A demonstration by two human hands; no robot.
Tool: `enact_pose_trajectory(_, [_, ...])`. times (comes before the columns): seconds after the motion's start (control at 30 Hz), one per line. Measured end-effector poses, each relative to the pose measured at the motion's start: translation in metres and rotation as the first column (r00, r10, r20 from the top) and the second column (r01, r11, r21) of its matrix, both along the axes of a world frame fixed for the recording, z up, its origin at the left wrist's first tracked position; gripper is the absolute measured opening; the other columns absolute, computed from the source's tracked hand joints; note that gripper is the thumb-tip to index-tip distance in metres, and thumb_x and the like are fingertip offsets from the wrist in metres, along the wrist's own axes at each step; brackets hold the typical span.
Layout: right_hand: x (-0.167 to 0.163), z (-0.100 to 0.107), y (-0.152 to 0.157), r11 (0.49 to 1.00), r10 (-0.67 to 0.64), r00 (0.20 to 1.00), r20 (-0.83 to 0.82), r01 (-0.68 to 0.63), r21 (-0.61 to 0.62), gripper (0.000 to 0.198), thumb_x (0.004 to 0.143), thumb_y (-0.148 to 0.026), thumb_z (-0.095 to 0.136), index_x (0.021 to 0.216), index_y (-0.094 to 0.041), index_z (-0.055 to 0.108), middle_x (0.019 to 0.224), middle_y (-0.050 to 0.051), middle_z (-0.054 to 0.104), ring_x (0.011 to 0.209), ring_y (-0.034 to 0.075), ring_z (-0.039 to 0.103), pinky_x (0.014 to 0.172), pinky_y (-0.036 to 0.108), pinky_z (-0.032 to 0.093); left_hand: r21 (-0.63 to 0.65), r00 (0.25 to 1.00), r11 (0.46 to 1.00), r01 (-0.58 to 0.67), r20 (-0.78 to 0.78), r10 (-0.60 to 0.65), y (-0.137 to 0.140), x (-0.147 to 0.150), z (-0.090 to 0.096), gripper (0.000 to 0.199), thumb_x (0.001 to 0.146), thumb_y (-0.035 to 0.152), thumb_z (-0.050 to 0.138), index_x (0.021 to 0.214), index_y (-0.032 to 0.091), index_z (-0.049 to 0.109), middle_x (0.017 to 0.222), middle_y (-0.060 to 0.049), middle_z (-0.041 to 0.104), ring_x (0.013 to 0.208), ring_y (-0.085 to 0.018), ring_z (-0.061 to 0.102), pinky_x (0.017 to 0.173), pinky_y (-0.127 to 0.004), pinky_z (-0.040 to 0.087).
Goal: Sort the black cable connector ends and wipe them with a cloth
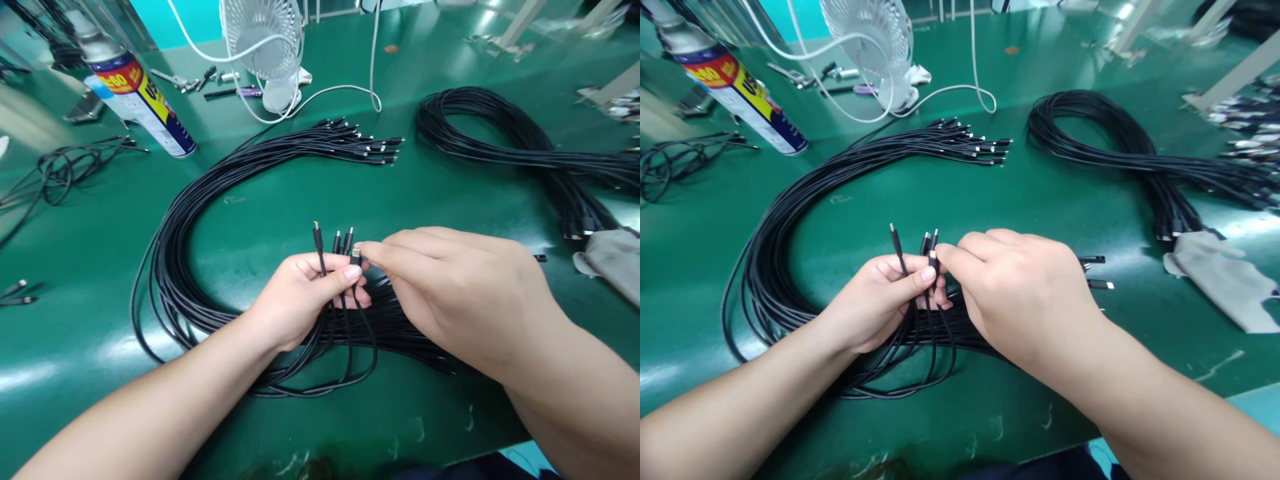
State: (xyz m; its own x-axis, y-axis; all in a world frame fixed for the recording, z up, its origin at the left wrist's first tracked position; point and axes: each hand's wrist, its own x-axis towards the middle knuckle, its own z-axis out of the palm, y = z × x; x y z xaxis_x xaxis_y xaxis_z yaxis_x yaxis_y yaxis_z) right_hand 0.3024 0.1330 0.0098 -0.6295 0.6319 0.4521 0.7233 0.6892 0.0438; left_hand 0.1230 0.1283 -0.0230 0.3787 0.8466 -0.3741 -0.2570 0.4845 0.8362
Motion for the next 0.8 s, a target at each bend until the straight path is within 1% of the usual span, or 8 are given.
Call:
enact_pose_trajectory(0.2, [-0.0019, -0.0001, -0.0018, 1.0, -0.016, 1.0, 0.022, 0.015, 0.018, 0.028, 0.091, -0.013, 0.048, 0.096, -0.014, 0.075, 0.083, 0.006, 0.075, 0.063, 0.019, 0.066, 0.052, 0.032, 0.041, -0.025, 0.999, 0.999, -0.033, 0.041, 0.034, -0.0004, 0.0, -0.0014, 0.018, 0.076, 0.027, 0.077, 0.068, 0.013, 0.07, 0.062, -0.003, 0.069, 0.058, -0.01, 0.059, 0.061, -0.023, 0.044])
enact_pose_trajectory(0.43, [-0.0025, 0.0008, -0.0019, 0.999, -0.024, 0.999, 0.036, 0.022, 0.034, 0.028, 0.087, -0.008, 0.05, 0.096, -0.014, 0.076, 0.081, 0.005, 0.075, 0.061, 0.016, 0.065, 0.051, 0.031, 0.039, -0.045, 0.998, 0.998, -0.045, 0.044, 0.047, -0.0002, 0.0003, -0.0026, 0.018, 0.074, 0.026, 0.078, 0.067, 0.013, 0.069, 0.061, -0.003, 0.069, 0.058, -0.01, 0.061, 0.062, -0.023, 0.045])
enact_pose_trajectory(0.6, [-0.0017, 0.0011, -0.0015, 0.999, -0.036, 0.998, 0.054, 0.034, 0.038, 0.029, 0.09, -0.011, 0.049, 0.1, -0.017, 0.076, 0.077, 0.003, 0.074, 0.063, 0.018, 0.066, 0.051, 0.031, 0.04, -0.051, 0.997, 0.998, -0.039, 0.061, 0.042, 0.0, -0.0002, -0.0037, 0.016, 0.075, 0.025, 0.078, 0.069, 0.013, 0.07, 0.061, -0.002, 0.069, 0.059, -0.01, 0.062, 0.063, -0.022, 0.047])
enact_pose_trajectory(0.8, [-0.0018, 0.0019, -0.0009, 0.998, -0.041, 0.998, 0.038, 0.039, 0.043, 0.028, 0.092, -0.013, 0.047, 0.098, -0.017, 0.075, 0.082, 0.004, 0.075, 0.062, 0.017, 0.066, 0.051, 0.031, 0.039, -0.025, 0.996, 0.999, -0.027, 0.086, 0.029, -0.0002, -0.0002, -0.0031, 0.018, 0.079, 0.026, 0.075, 0.068, 0.012, 0.07, 0.062, -0.002, 0.068, 0.06, -0.009, 0.062, 0.062, -0.02, 0.046])
